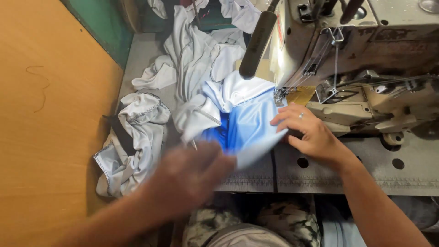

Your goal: The person is using an industrial overlock machine to finish the edges of light blue and white fabric pieces, frequently using thread snips to cut excess thread.

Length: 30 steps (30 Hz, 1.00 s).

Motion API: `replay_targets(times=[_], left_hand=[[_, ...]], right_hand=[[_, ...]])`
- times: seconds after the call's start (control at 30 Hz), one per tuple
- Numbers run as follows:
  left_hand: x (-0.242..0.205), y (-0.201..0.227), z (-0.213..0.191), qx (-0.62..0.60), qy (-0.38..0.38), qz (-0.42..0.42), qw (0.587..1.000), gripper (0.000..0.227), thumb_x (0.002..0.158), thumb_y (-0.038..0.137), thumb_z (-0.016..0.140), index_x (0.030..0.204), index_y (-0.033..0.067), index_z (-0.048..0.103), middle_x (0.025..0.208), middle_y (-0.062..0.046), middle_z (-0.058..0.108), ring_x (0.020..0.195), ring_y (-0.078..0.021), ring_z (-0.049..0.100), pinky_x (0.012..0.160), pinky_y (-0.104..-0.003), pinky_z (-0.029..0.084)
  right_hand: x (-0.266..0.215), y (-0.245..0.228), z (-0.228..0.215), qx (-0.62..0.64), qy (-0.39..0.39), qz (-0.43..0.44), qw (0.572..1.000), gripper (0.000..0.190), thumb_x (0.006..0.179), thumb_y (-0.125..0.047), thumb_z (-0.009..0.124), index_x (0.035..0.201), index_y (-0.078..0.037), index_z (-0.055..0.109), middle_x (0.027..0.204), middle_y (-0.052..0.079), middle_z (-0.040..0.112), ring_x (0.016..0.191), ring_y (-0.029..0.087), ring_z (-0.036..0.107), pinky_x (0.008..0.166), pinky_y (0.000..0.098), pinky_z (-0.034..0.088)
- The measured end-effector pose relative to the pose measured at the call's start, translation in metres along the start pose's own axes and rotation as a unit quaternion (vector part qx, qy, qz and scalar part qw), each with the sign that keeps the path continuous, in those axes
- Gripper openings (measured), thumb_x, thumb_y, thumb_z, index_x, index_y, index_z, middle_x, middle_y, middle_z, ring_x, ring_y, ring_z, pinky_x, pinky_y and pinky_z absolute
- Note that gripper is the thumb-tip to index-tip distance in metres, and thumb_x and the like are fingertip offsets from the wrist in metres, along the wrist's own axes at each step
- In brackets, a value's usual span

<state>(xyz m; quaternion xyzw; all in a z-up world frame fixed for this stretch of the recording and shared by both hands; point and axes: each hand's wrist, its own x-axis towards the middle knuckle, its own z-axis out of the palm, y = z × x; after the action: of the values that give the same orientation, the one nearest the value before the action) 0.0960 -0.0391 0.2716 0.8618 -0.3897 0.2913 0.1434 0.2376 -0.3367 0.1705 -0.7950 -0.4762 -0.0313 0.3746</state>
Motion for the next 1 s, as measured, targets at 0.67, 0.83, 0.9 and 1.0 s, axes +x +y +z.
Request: replay_targets(times=[0.67, 0.83, 0.9, 1.0], left_hand=[[0.08, 0.002, -0.042, -0.231, -0.027, -0.072, 0.97, 0.033, 0.101, -0.005, 0.049, 0.129, 0.0089, 0.041, 0.116, -0.016, 0.064, 0.092, -0.0343, 0.065, 0.077, -0.043, 0.053], [0.078, 0.007, -0.043, -0.253, -0.028, -0.056, 0.965, 0.047, 0.091, -0.009, 0.044, 0.133, 0.0099, 0.035, 0.132, -0.013, 0.066, 0.116, -0.038, 0.071, 0.091, -0.045, 0.057], [0.076, 0.008, -0.04, -0.221, -0.047, -0.055, 0.973, 0.057, 0.089, -0.008, 0.051, 0.139, 0.014, 0.037, 0.108, -0.014, 0.064, 0.095, -0.0377, 0.061, 0.077, -0.047, 0.049], [0.066, 0.018, -0.033, -0.216, -0.03, -0.023, 0.976, 0.032, 0.104, 0.003, 0.045, 0.135, 0.0097, 0.046, 0.106, -0.013, 0.071, 0.088, -0.0313, 0.064, 0.064, -0.043, 0.046]], right_hand=[[0.026, -0.058, -0.022, 0.152, 0.133, 0.147, 0.968, 0.021, 0.084, 0.002, 0.083, 0.102, -0.006, 0.075, 0.096, 0.0, 0.072, 0.09, 0.006, 0.064, 0.078, 0.0218, 0.057], [0.039, -0.097, -0.048, 0.183, 0.113, 0.101, 0.971, 0.019, 0.085, 0.008, 0.079, 0.102, 0.003, 0.072, 0.102, 0.006, 0.074, 0.093, 0.01, 0.069, 0.084, 0.0256, 0.065], [0.049, -0.119, -0.06, 0.12, 0.076, 0.034, 0.989, 0.024, 0.085, 0.0, 0.08, 0.108, 0.002, 0.073, 0.104, 0.009, 0.077, 0.094, 0.013, 0.074, 0.085, 0.0247, 0.064], [0.039, -0.133, -0.059, -0.05, 0.074, 0.03, 0.996, 0.039, 0.08, 0.011, 0.07, 0.118, -0.001, 0.072, 0.102, 0.012, 0.079, 0.083, 0.019, 0.078, 0.074, 0.0276, 0.063]])
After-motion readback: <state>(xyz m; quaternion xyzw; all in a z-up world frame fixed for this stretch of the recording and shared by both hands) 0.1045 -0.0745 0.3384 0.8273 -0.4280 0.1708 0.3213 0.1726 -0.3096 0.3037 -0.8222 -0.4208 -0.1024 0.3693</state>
